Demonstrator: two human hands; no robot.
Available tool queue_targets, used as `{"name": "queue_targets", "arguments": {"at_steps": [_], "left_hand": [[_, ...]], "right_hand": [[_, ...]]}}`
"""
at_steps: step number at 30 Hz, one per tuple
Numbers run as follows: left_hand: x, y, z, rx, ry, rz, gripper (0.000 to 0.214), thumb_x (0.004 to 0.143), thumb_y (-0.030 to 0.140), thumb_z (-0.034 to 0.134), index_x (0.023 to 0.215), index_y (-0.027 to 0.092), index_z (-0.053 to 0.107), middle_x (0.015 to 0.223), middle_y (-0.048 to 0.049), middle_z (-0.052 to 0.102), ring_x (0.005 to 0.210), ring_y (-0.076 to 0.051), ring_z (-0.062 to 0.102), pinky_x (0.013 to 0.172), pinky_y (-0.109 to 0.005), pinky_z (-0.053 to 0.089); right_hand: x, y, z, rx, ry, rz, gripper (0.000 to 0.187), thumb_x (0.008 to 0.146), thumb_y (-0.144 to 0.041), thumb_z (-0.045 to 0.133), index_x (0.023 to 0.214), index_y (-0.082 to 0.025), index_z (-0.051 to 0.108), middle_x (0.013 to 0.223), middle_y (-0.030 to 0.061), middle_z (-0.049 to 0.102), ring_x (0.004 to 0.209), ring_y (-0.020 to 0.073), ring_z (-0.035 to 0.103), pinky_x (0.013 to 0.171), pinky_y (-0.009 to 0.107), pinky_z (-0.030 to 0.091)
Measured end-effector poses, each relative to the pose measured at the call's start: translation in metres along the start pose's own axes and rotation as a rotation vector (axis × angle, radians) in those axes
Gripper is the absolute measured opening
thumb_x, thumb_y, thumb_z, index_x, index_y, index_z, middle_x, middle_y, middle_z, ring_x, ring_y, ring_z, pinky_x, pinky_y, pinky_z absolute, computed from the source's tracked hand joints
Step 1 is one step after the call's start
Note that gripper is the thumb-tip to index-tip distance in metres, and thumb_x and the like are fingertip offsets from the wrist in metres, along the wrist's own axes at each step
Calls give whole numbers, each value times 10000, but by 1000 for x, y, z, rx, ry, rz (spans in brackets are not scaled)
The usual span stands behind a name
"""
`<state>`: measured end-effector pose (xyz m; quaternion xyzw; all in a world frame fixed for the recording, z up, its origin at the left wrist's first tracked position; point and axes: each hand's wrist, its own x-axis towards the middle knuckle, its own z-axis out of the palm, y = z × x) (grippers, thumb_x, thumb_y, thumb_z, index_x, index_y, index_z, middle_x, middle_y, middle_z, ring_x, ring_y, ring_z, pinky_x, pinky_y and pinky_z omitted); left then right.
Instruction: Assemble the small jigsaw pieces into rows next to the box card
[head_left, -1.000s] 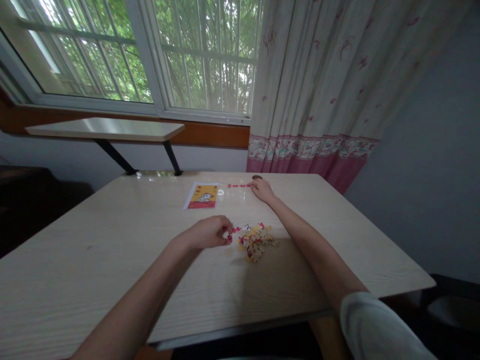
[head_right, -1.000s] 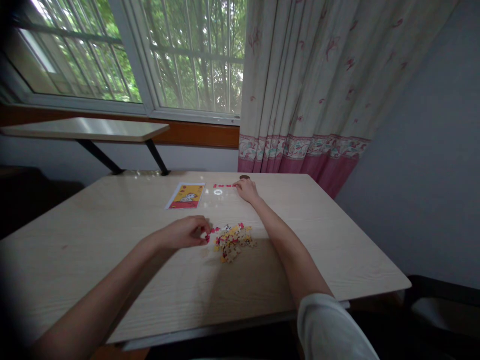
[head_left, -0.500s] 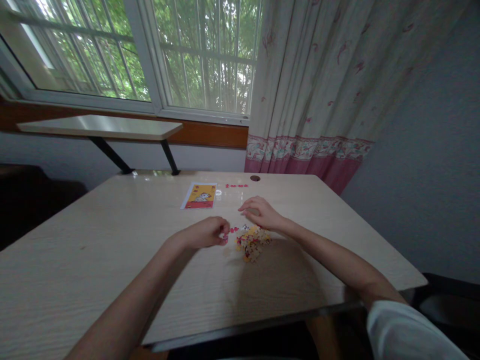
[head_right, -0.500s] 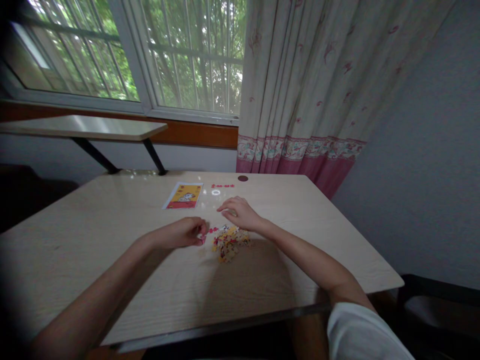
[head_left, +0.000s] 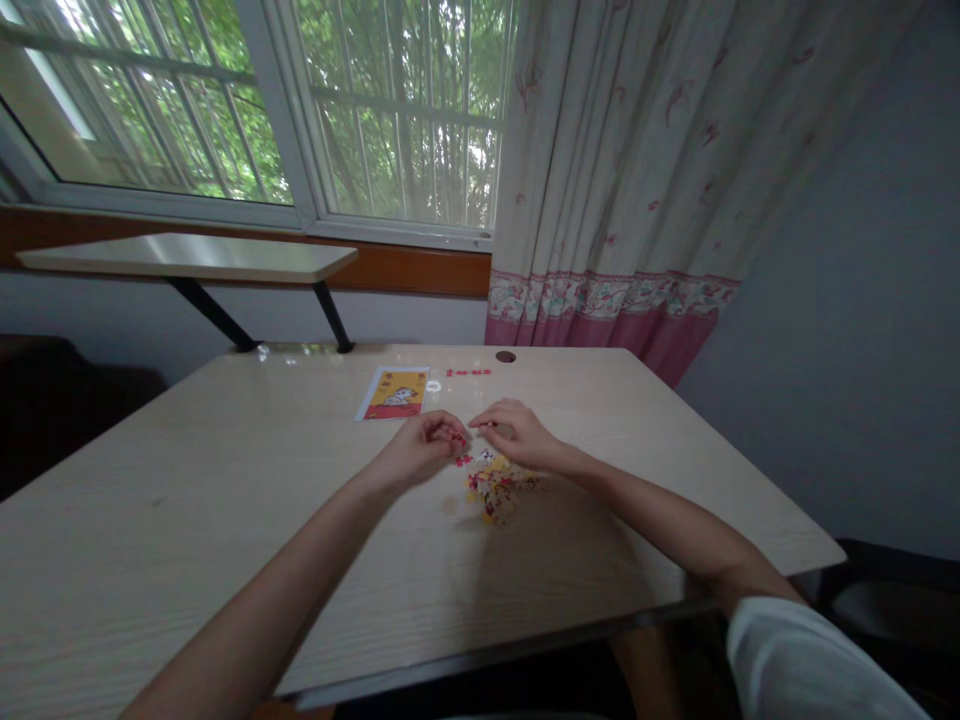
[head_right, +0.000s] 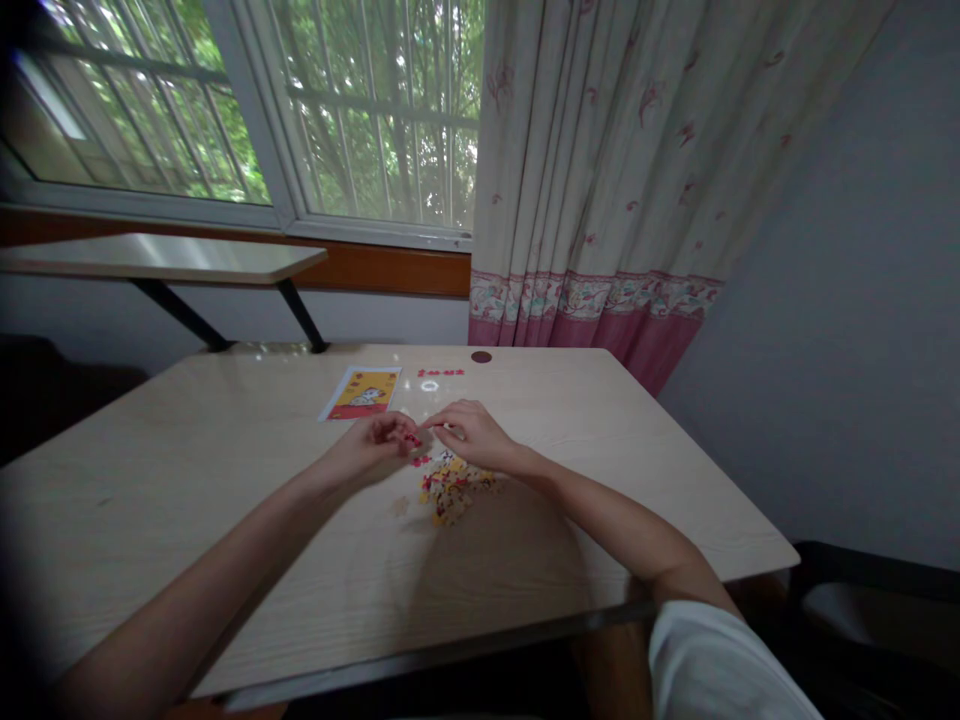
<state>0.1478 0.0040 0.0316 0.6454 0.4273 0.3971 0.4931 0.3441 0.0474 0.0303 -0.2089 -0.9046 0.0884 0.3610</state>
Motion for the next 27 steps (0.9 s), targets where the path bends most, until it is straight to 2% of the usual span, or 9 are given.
{"name": "queue_targets", "arguments": {"at_steps": [3,5,9,12,16,22,27], "left_hand": [[1,0,3,-198,69,-42,508,578,152,648,1034,154,424,690,29,595,592,-108,567,610,-264,443],[0,0,6,-274,52,-67,592,581,137,654,1100,165,369,701,31,612,589,-111,581,623,-282,458],[-1,0,7,-307,-6,-64,603,585,118,653,1118,159,376,672,44,604,570,-101,571,600,-260,441],[-1,0,5,-312,31,-69,609,581,115,655,1131,157,398,719,25,615,614,-105,577,601,-244,421],[1,1,0,-280,127,-26,562,599,124,650,1120,153,443,676,30,604,591,-86,546,531,-194,358],[0,4,1,-307,101,-23,569,608,123,667,1126,142,433,648,24,621,575,-85,545,523,-185,358],[1,6,3,-373,164,-25,558,598,151,696,1098,144,448,641,34,616,577,-88,564,530,-185,383]], "right_hand": [[1,-8,-1,-63,-32,-92,253,850,-199,467,1066,-221,598,895,42,619,849,142,545,774,291,408],[1,-12,-1,-119,-74,-135,287,866,-225,443,1123,-243,569,934,49,598,864,147,534,776,297,406],[1,-15,0,-173,-110,-165,297,867,-271,450,1144,-246,555,989,59,573,893,157,514,790,305,399],[1,-13,0,-165,-102,-121,299,857,-258,468,1142,-232,553,973,62,559,892,157,506,793,309,399],[1,-10,-2,-154,-56,-97,232,855,-240,474,1048,-222,602,946,52,560,880,148,509,790,302,392],[-1,-10,1,-176,44,-116,176,833,-328,528,857,-206,653,865,35,599,828,136,536,771,289,357],[-1,-11,1,-164,110,-82,173,814,-347,558,805,-208,660,807,24,616,787,126,546,758,281,347]]}}
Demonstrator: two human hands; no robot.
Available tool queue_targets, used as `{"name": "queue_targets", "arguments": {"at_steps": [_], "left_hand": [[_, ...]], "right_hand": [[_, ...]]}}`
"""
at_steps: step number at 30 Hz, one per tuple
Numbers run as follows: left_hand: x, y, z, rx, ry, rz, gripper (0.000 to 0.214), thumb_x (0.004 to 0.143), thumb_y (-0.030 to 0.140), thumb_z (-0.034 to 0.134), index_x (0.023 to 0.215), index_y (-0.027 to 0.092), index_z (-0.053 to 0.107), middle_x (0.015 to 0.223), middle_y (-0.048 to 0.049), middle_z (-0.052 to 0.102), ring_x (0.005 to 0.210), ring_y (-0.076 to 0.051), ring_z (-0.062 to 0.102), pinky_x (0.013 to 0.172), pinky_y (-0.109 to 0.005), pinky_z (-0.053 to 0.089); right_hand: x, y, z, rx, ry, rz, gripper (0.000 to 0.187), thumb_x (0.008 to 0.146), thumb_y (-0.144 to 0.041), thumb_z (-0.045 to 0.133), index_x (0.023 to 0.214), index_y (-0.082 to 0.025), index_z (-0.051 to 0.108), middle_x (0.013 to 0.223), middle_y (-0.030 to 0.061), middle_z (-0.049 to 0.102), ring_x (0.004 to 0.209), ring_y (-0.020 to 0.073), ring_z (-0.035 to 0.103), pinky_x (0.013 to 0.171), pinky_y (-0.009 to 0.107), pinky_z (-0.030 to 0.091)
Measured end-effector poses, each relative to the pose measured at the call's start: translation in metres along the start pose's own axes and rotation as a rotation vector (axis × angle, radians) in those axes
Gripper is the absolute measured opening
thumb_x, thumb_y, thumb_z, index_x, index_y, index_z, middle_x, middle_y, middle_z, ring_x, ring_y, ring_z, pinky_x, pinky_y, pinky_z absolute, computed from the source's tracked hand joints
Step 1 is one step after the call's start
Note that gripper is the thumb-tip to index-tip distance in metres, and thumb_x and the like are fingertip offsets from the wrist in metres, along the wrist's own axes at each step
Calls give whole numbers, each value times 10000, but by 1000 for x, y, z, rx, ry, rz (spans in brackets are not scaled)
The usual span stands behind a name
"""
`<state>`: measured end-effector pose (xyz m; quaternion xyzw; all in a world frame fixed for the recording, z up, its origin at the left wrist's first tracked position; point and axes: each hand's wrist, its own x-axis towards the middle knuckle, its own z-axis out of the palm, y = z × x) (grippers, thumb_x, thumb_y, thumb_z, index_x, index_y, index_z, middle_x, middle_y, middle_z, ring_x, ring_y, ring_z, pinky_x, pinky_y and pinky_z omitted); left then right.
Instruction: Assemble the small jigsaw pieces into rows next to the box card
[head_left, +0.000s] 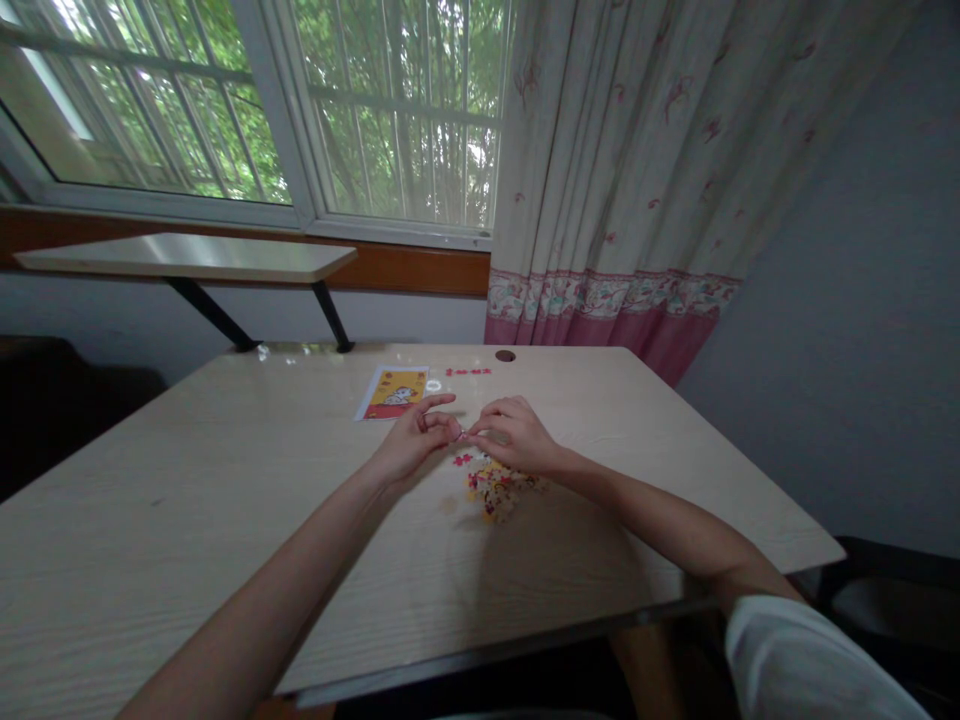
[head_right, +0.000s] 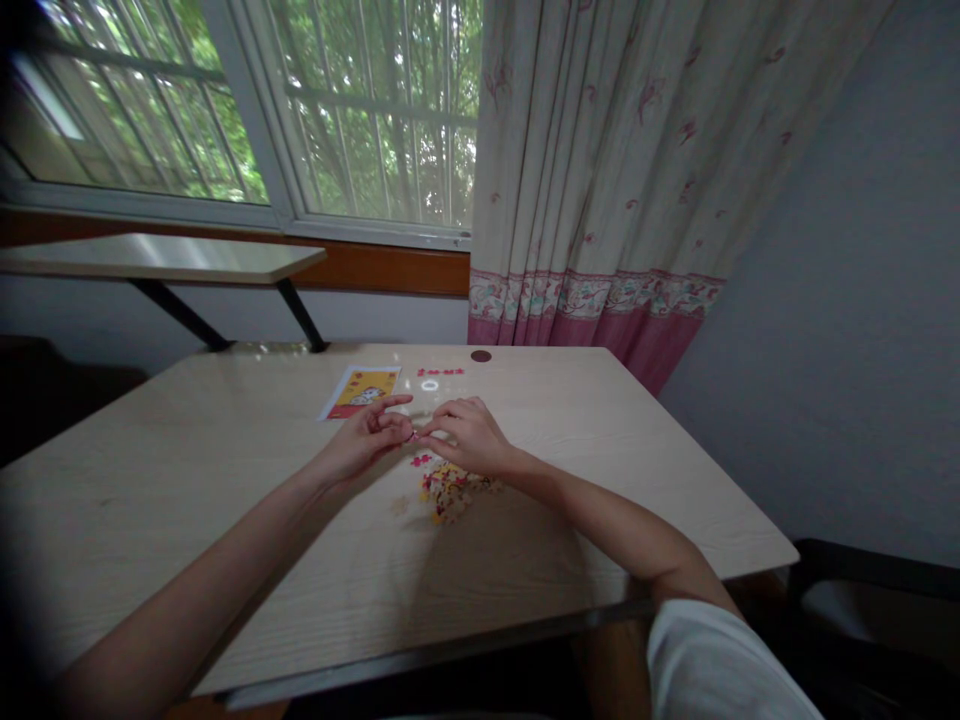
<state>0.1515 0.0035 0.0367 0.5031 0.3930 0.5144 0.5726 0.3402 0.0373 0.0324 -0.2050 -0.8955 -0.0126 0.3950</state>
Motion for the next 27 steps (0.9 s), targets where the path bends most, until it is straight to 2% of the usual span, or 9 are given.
{"name": "queue_targets", "arguments": {"at_steps": [10,14,15,17,19,21,23,27], "left_hand": [[0,-1,4,-11,13,3,550,575,202,725,1060,143,472,666,32,597,597,-93,560,602,-219,415],[-1,7,-2,244,-3,27,423,615,270,681,975,162,487,717,27,553,587,-87,508,546,-210,372],[-2,9,-5,355,-42,31,362,624,286,670,915,159,497,702,31,532,574,-84,480,528,-206,352],[-7,13,-9,591,-200,8,260,653,329,644,781,152,501,637,45,471,545,-78,414,498,-202,306],[-12,16,-10,786,-408,-33,271,661,374,638,691,155,482,589,57,415,526,-79,360,481,-204,268],[-17,17,-9,928,-554,-50,306,633,390,660,652,162,458,577,64,396,527,-82,343,482,-207,251],[-19,14,-8,1027,-625,-52,316,599,368,684,637,167,444,589,63,413,542,-88,355,495,-208,255],[-17,4,-9,1126,-660,-62,264,580,295,685,647,172,461,611,58,452,568,-102,386,516,-206,273]], "right_hand": [[0,-1,0,-45,-7,16,175,823,-337,543,819,-209,662,812,25,630,786,129,551,757,290,339],[5,6,-10,-95,16,16,169,839,-313,523,844,-208,655,833,29,632,810,134,549,771,300,337],[7,9,-15,-111,48,18,167,840,-310,522,849,-208,655,835,29,632,817,135,550,775,302,339],[11,19,-25,-146,136,37,166,838,-313,530,842,-206,656,834,30,629,826,139,552,780,305,346],[14,30,-35,-173,222,62,160,833,-313,540,829,-203,658,831,32,627,829,144,553,780,306,358],[15,41,-43,-189,279,83,151,830,-308,547,830,-206,659,838,32,627,834,146,555,780,306,369],[15,49,-47,-202,311,94,145,827,-307,553,835,-210,660,841,31,628,834,146,558,780,306,375],[14,56,-49,-220,327,113,153,821,-327,560,825,-215,665,828,29,630,824,147,562,778,309,375]]}}
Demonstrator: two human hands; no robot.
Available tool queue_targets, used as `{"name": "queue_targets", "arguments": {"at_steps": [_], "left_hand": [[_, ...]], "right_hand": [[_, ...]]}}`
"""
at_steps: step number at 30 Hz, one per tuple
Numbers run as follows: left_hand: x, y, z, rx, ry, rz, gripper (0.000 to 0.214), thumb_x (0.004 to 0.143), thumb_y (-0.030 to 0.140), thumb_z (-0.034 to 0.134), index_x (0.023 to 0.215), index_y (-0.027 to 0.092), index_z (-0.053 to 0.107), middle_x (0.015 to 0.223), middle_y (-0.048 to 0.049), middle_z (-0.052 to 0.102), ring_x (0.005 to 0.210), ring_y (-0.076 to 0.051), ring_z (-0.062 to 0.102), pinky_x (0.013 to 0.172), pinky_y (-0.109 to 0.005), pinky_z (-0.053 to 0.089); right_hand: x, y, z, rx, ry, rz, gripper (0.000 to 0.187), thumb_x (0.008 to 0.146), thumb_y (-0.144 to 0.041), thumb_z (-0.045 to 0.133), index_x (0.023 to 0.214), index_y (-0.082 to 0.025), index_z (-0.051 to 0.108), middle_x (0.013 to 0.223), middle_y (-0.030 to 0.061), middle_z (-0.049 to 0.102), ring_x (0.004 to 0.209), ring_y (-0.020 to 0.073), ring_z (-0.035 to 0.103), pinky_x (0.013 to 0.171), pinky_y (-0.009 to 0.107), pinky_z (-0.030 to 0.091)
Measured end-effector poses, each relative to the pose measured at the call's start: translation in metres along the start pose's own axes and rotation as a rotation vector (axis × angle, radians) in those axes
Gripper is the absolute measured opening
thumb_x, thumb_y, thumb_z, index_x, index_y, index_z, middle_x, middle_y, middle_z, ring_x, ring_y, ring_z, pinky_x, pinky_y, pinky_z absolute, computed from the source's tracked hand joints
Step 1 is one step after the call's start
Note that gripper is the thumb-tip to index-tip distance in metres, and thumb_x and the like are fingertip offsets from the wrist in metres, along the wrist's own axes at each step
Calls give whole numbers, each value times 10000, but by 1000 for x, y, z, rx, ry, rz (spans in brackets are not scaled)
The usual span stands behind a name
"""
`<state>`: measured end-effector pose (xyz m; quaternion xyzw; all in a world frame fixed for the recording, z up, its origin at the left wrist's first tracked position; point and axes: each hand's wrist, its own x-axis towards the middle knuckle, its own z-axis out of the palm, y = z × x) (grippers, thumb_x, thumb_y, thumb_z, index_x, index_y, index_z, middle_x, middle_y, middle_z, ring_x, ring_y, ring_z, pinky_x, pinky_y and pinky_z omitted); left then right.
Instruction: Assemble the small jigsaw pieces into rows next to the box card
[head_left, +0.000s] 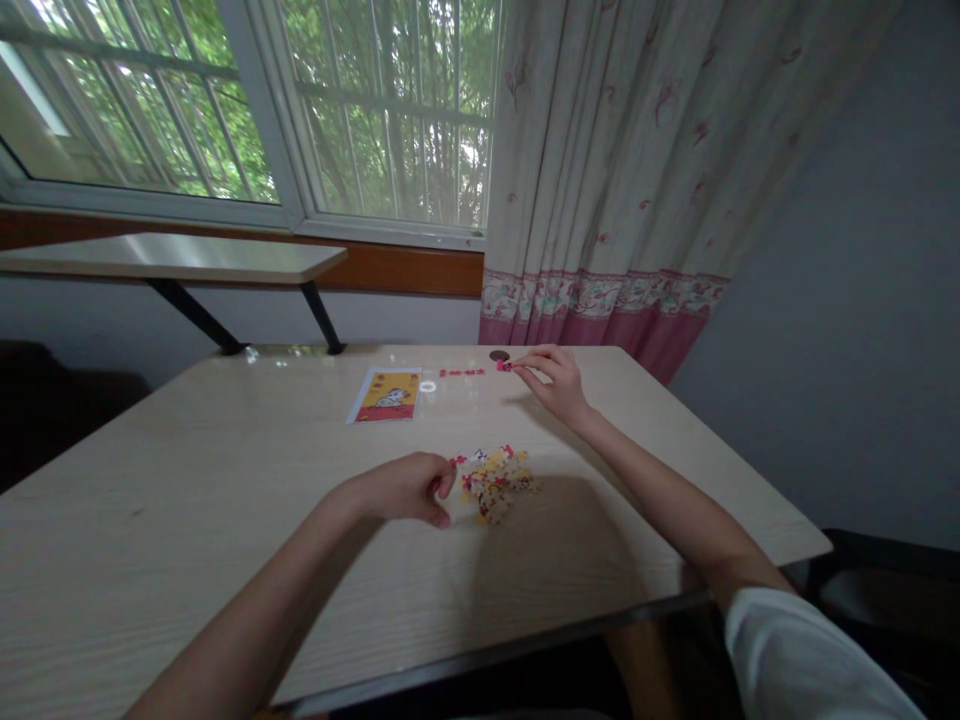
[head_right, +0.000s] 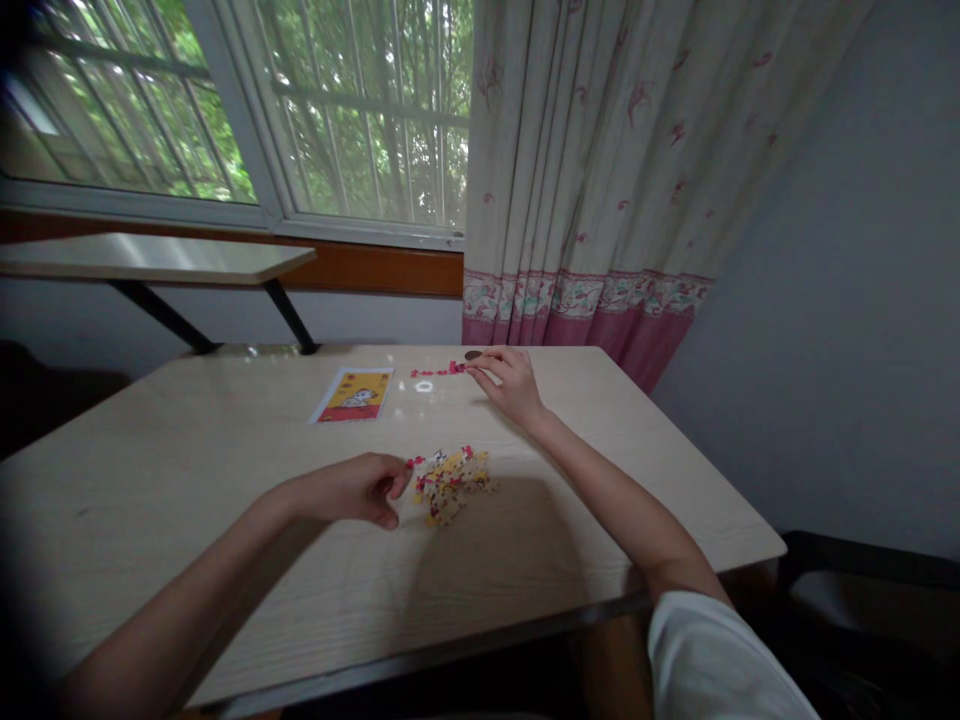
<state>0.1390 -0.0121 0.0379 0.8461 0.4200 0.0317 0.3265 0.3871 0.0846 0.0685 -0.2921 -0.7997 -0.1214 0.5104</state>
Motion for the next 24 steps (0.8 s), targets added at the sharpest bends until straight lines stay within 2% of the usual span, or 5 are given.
{"name": "queue_targets", "arguments": {"at_steps": [5,8,14,19,24], "left_hand": [[2,-8,0,-5,-5,10,187,636,271,625,642,171,467,597,55,447,562,-102,388,523,-206,277],[1,-8,-3,-6,21,6,172,640,263,606,623,168,463,590,51,439,567,-105,382,529,-209,276],[-2,-7,-6,6,58,-16,185,630,295,617,646,175,477,600,50,447,560,-109,390,528,-217,274],[-3,-8,-7,30,81,-50,194,628,311,618,697,177,497,628,40,487,557,-115,416,525,-220,274],[-4,-4,-9,66,70,-55,167,643,296,601,680,174,492,629,35,487,568,-118,426,533,-218,281]], "right_hand": [[-1,5,3,6,-46,43,168,823,-339,552,840,-217,666,833,27,631,841,149,555,799,309,364],[-2,18,13,32,-130,114,173,819,-332,554,837,-199,665,845,37,639,838,153,557,780,297,372],[-8,54,57,-62,-456,372,143,793,-292,571,824,-198,674,896,34,664,861,155,562,775,269,383],[-12,79,94,-136,-521,494,169,772,-316,578,813,-198,692,861,43,680,788,168,586,708,265,402],[-15,92,112,-172,-563,558,180,769,-327,578,835,-210,698,855,39,688,775,173,603,673,256,415]]}}
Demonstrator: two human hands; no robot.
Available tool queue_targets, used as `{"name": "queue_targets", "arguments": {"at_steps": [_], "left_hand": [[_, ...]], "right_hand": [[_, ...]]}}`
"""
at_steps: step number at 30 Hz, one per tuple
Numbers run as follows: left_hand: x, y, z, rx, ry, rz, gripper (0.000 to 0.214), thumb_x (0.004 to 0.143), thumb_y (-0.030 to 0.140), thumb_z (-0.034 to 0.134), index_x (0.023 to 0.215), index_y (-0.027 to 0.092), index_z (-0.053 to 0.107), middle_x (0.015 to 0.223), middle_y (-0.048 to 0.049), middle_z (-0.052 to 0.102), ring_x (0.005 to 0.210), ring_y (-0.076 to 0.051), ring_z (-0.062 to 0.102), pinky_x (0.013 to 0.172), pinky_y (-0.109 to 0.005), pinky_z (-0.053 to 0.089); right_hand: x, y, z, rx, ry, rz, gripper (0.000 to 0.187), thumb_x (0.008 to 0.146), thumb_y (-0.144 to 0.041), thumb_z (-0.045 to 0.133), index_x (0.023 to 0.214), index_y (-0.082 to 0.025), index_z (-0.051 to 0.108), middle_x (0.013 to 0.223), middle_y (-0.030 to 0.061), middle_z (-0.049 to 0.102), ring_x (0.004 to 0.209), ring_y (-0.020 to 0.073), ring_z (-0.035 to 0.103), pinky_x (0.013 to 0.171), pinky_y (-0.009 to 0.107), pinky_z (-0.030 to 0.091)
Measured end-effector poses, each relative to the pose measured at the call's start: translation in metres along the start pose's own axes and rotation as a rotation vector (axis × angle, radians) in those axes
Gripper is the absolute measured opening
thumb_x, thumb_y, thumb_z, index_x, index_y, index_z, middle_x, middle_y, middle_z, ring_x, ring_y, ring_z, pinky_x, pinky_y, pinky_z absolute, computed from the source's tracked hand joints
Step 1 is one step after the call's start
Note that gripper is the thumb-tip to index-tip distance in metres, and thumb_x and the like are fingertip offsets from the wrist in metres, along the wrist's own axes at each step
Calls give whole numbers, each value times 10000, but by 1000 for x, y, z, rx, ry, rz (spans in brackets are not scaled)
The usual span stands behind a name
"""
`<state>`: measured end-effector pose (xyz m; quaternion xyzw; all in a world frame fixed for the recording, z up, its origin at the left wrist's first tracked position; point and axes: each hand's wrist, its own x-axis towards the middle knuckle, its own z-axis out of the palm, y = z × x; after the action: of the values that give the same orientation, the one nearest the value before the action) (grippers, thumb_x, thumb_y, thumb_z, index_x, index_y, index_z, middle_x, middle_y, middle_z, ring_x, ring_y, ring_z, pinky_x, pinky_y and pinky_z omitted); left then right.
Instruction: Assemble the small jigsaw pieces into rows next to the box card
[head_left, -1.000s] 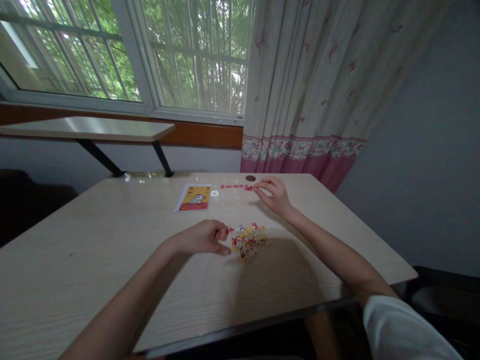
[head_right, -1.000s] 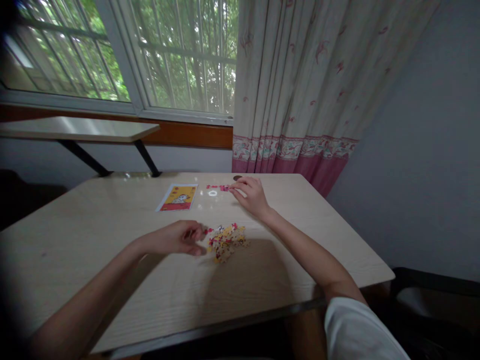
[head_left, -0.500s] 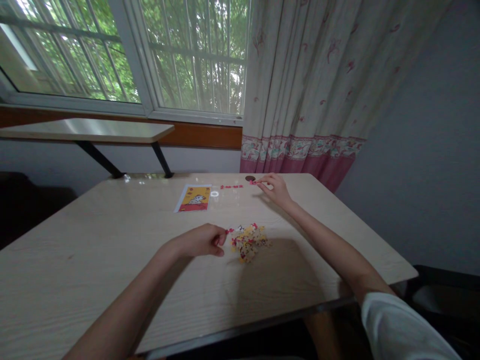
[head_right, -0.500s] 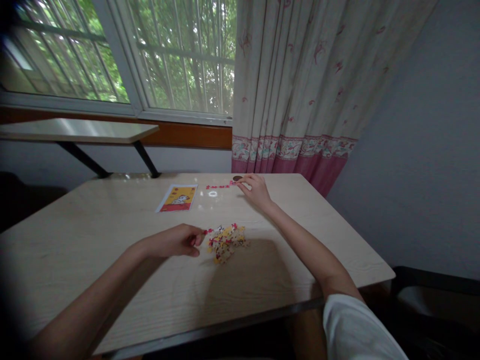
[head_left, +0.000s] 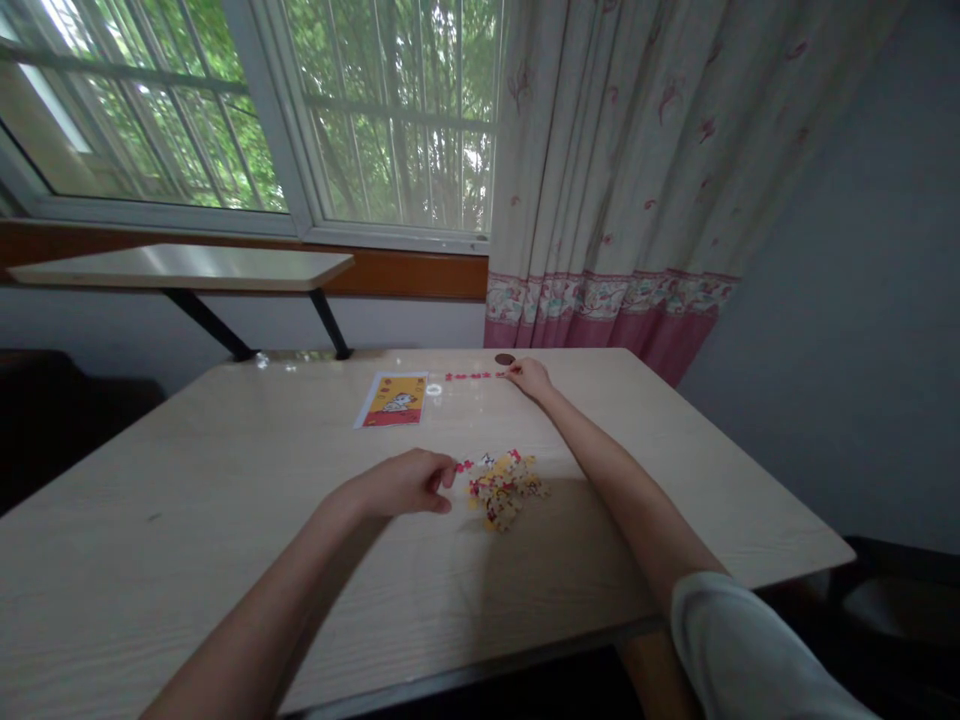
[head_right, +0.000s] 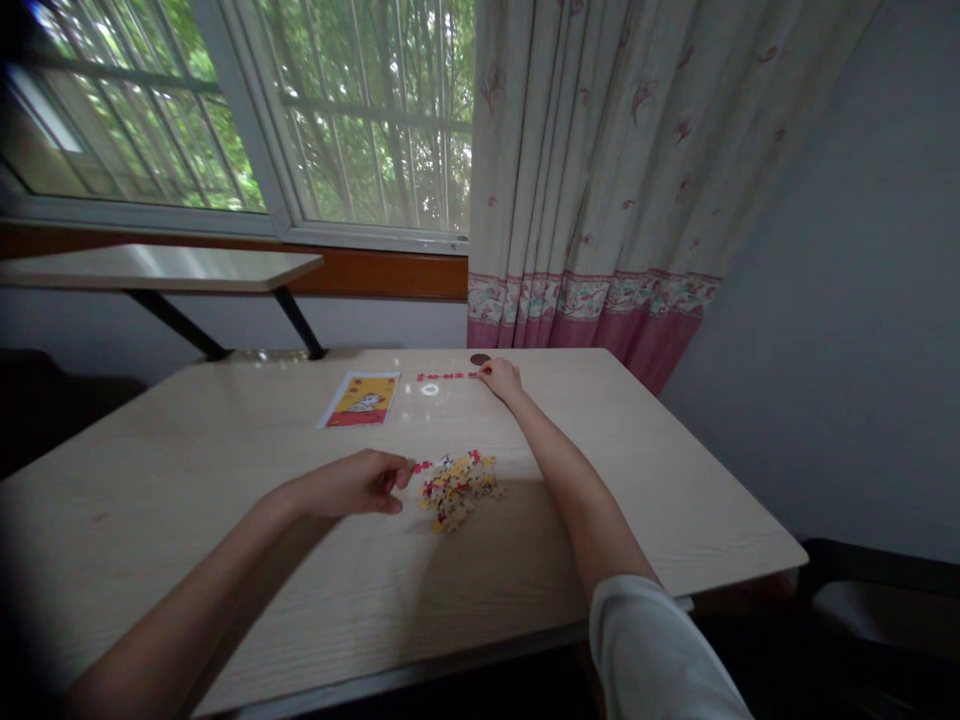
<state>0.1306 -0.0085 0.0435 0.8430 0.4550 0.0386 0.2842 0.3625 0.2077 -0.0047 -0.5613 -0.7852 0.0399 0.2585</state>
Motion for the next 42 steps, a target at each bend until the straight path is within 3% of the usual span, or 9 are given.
{"name": "queue_targets", "arguments": {"at_steps": [6,17,21,25,29,36,39,42], "left_hand": [[-1,3,-1,-5,7,-22,142,634,268,604,680,175,507,620,32,500,576,-126,437,528,-217,279],[2,-8,2,-35,106,27,166,636,158,545,791,178,599,642,12,566,574,-129,475,524,-219,284],[-1,-1,-1,-10,114,-12,120,672,243,560,768,174,580,624,7,560,553,-130,469,507,-224,269],[-1,-1,0,103,146,-103,249,640,404,632,712,178,553,646,-4,556,562,-138,460,504,-232,248],[3,-9,4,155,159,-128,263,599,406,673,683,183,561,662,-9,562,600,-152,474,526,-237,258],[5,-12,4,82,132,-47,174,682,347,600,703,174,591,642,-6,581,582,-140,479,534,-231,280],[4,-11,2,74,139,-24,234,775,338,470,678,166,596,600,-14,569,542,-134,463,517,-236,273],[3,-13,1,55,184,-22,231,769,266,436,634,159,590,582,-15,558,535,-129,452,517,-237,270]], "right_hand": [[-1,-3,6,-33,-12,-47,222,808,-258,525,925,-160,685,927,83,677,833,183,599,735,265,422],[-13,-14,3,-86,-51,-236,252,845,-207,463,988,-189,670,1022,80,652,960,209,540,860,316,370],[-14,-13,1,-97,-54,-250,256,852,-217,457,1004,-197,662,1039,69,647,974,210,525,865,326,359],[-15,-14,1,-105,-52,-257,257,856,-223,453,1008,-203,660,1049,64,643,980,206,516,866,327,350],[-17,-17,-2,-108,-36,-264,256,862,-230,448,1007,-207,658,1058,69,635,977,205,512,859,331,344],[-25,-28,-23,-93,12,-321,231,856,-216,455,958,-191,661,1034,65,628,955,196,506,832,317,331],[-41,-36,-36,-43,54,-433,203,842,-203,481,948,-182,653,994,63,634,941,184,502,819,315,325],[-67,-47,-49,23,69,-573,176,831,-190,500,931,-184,645,949,51,644,926,170,505,818,317,318]]}}
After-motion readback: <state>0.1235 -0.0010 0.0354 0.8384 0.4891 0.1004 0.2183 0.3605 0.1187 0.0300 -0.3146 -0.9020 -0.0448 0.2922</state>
